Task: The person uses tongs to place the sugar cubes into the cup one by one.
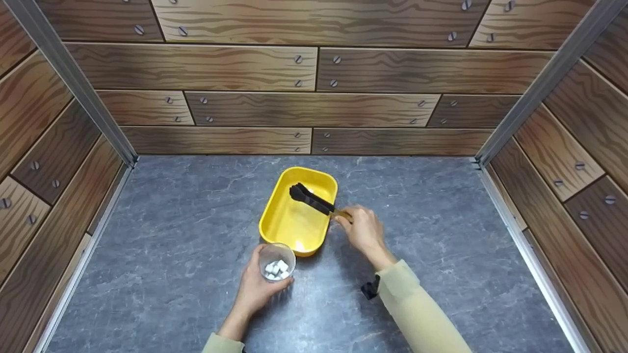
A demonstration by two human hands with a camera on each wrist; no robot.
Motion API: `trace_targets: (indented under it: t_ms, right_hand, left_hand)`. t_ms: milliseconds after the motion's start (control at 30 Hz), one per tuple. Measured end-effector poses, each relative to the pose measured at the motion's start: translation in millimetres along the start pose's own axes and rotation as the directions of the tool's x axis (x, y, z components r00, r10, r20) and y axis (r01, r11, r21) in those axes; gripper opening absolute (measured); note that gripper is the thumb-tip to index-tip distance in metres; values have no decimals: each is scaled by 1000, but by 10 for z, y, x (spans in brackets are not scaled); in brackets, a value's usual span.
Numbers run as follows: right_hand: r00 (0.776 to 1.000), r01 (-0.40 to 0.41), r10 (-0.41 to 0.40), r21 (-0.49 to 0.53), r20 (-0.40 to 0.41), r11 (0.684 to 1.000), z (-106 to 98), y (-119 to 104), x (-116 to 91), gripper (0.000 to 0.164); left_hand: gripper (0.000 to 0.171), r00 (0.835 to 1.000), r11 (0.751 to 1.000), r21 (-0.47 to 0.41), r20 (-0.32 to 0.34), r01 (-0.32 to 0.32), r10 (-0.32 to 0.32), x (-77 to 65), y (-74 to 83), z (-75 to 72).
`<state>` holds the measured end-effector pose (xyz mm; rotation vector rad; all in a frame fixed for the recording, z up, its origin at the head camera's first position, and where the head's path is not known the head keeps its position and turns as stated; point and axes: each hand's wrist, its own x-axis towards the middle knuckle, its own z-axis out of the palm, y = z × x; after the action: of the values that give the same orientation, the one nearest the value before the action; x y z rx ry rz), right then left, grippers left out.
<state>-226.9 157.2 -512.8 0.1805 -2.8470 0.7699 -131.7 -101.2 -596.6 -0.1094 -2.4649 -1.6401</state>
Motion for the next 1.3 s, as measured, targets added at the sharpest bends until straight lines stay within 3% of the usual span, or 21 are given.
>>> trace_targets:
  t_ms: [267,700,1033,1300]
  right_hand:
    - [997,65,-62,79,-44,995,-75,-2,-136,20]
    - [994,104,-95,167,-61,981,-227,-25,-323,17]
    - [990,144,-140,253,-34,956,-353,-15,-486,15]
    - [975,219,-223,276,-19,936,-429,-9,-619,12]
  left_hand:
    - [101,1000,1000,13,-8,14,-14,3,-2,3]
    - [98,999,999,12,11,39,-39,5,4,4]
    - [102,998,998,38,15,58,-59,8,20,1]
    - [102,1000,1000,5,5,28,-28,3,7,2]
